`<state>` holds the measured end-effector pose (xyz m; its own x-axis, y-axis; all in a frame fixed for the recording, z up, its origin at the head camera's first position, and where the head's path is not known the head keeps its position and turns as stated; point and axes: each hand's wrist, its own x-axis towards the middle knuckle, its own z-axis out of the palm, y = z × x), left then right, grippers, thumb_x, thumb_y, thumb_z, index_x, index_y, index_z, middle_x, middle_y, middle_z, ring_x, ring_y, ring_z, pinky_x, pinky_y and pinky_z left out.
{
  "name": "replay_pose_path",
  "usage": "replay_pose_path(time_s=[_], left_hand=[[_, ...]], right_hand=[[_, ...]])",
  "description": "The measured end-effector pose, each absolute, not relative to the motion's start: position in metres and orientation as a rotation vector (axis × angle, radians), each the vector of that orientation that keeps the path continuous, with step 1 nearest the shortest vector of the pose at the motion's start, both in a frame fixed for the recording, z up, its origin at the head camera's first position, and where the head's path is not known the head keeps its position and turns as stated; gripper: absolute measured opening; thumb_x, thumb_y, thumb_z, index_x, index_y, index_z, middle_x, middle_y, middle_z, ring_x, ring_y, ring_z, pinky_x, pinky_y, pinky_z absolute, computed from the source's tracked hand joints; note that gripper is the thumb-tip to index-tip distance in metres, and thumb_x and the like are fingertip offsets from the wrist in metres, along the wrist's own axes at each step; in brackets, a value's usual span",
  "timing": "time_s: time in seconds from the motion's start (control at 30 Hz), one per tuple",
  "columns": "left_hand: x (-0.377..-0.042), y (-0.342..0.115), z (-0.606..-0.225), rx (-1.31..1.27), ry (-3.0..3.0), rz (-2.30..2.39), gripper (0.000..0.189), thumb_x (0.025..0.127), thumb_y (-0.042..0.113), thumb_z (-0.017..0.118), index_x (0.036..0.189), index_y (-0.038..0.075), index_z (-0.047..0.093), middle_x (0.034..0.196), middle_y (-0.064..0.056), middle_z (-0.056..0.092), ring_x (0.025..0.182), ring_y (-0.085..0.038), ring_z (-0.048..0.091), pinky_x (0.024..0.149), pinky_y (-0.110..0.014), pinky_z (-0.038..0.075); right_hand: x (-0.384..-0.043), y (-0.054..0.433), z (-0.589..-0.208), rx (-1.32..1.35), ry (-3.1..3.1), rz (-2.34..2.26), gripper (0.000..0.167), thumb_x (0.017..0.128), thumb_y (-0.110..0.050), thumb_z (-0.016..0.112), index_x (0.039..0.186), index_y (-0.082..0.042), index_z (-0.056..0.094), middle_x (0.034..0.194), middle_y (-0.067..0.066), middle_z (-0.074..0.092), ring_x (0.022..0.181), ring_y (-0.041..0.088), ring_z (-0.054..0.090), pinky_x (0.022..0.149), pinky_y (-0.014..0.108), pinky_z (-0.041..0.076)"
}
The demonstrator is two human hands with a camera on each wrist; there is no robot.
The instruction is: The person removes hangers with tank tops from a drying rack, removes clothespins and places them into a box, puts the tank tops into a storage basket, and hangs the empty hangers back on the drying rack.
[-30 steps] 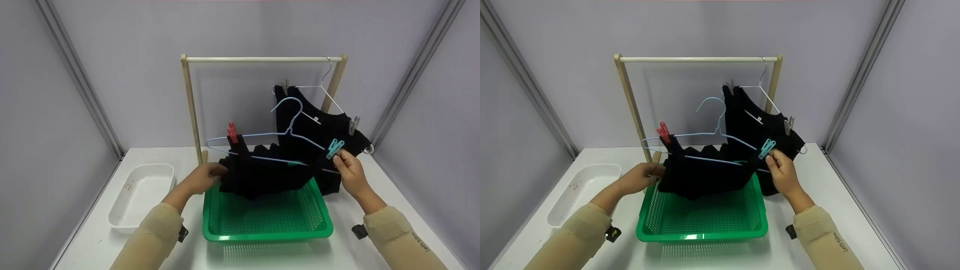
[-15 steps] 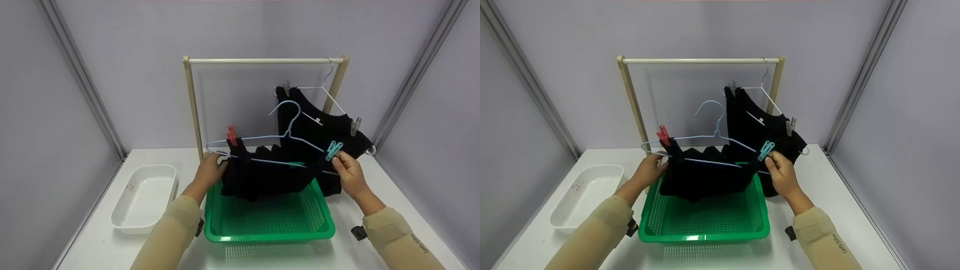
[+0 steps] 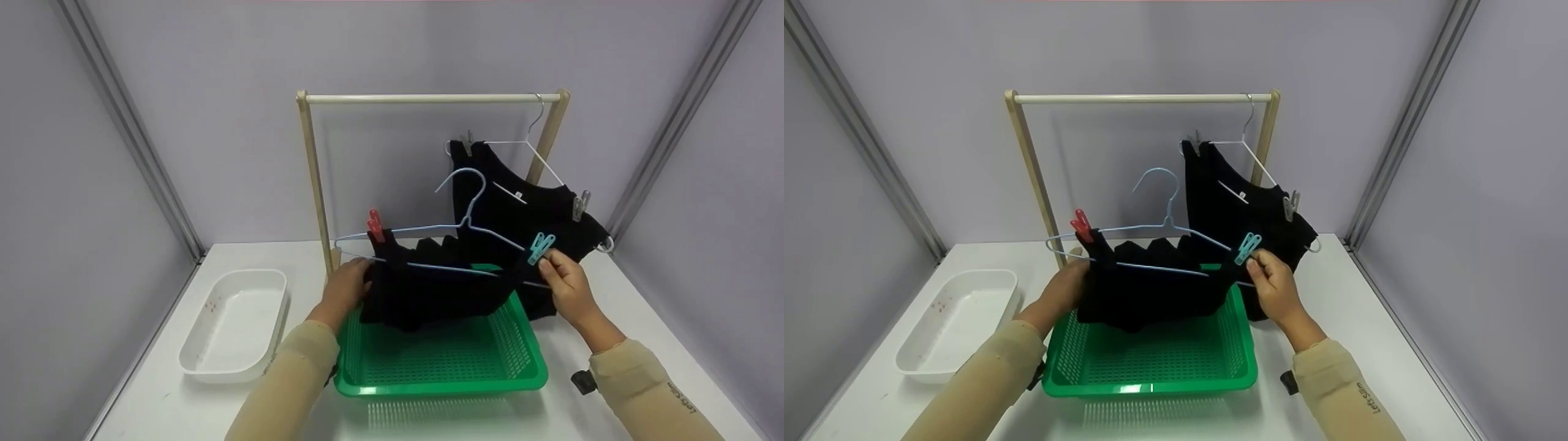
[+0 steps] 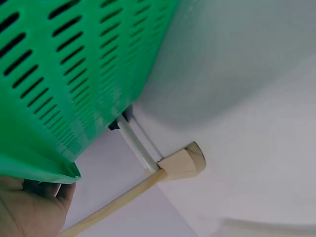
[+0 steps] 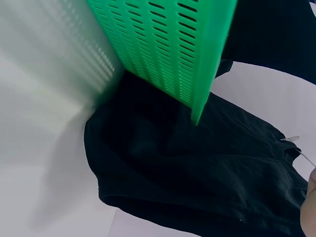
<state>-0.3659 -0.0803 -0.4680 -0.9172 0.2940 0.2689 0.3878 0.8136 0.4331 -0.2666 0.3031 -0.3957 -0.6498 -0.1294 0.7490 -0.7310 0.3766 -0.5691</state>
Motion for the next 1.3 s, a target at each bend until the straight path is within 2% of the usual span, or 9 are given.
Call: replay_pose_path(time_s=[0.23,0.37,0.63,0.97,1.1,1.3], left_hand=[[-0.367,-0.08,-0.474,-0.564,-2.72,-0.611,0.021,0.091,0.004,0.069,0.112,0.005,0.067,0.111,-0.015,0.068,0.107,-0.033,0.064,0.096,-0.048,0.052],[-0.365,-0.08,-0.479,-0.575,-2.669,-0.526,0.013,0.092,0.003,0.068,0.105,0.005,0.067,0.105,-0.017,0.069,0.102,-0.033,0.066,0.092,-0.046,0.054],[-0.365,-0.08,-0.481,-0.582,-2.578,-0.487,0.021,0.096,-0.006,0.055,0.111,0.004,0.067,0.108,-0.017,0.068,0.104,-0.034,0.064,0.093,-0.046,0.053],[-0.366,-0.082,-0.48,-0.579,-2.582,-0.552,0.022,0.097,-0.006,0.051,0.11,0.003,0.065,0.112,-0.018,0.068,0.109,-0.036,0.063,0.098,-0.048,0.05],[-0.364,-0.082,-0.477,-0.63,-2.529,-0.489,0.023,0.095,-0.01,0.051,0.114,0.0,0.06,0.115,-0.021,0.065,0.11,-0.038,0.062,0.098,-0.049,0.05],[-0.365,-0.08,-0.465,-0.569,-2.506,-0.524,0.038,0.096,-0.011,0.05,0.132,-0.001,0.055,0.121,-0.021,0.062,0.108,-0.036,0.063,0.094,-0.047,0.053]], right_hand=[[-0.267,0.302,-0.399,0.73,-2.039,1.266,0.024,0.094,0.019,0.044,0.074,0.008,0.045,0.06,0.002,0.034,0.054,0.009,0.032,0.049,0.028,0.029],[-0.266,0.304,-0.404,0.734,-2.039,1.267,0.025,0.094,0.019,0.044,0.072,0.006,0.044,0.06,0.002,0.033,0.053,0.011,0.032,0.049,0.028,0.028],[-0.264,0.307,-0.405,0.71,-2.044,1.26,0.023,0.094,0.019,0.045,0.074,0.007,0.046,0.06,0.001,0.034,0.053,0.009,0.032,0.049,0.028,0.029],[-0.263,0.307,-0.404,0.698,-2.058,1.244,0.022,0.093,0.02,0.045,0.074,0.009,0.045,0.059,0.005,0.034,0.053,0.008,0.032,0.049,0.028,0.029],[-0.263,0.308,-0.403,0.687,-2.059,1.235,0.023,0.094,0.019,0.044,0.074,0.008,0.045,0.06,0.005,0.033,0.053,0.009,0.031,0.049,0.027,0.028],[-0.261,0.309,-0.401,0.665,-2.079,1.23,0.019,0.094,0.018,0.044,0.078,0.01,0.049,0.06,0.005,0.035,0.054,0.008,0.033,0.05,0.027,0.029]])
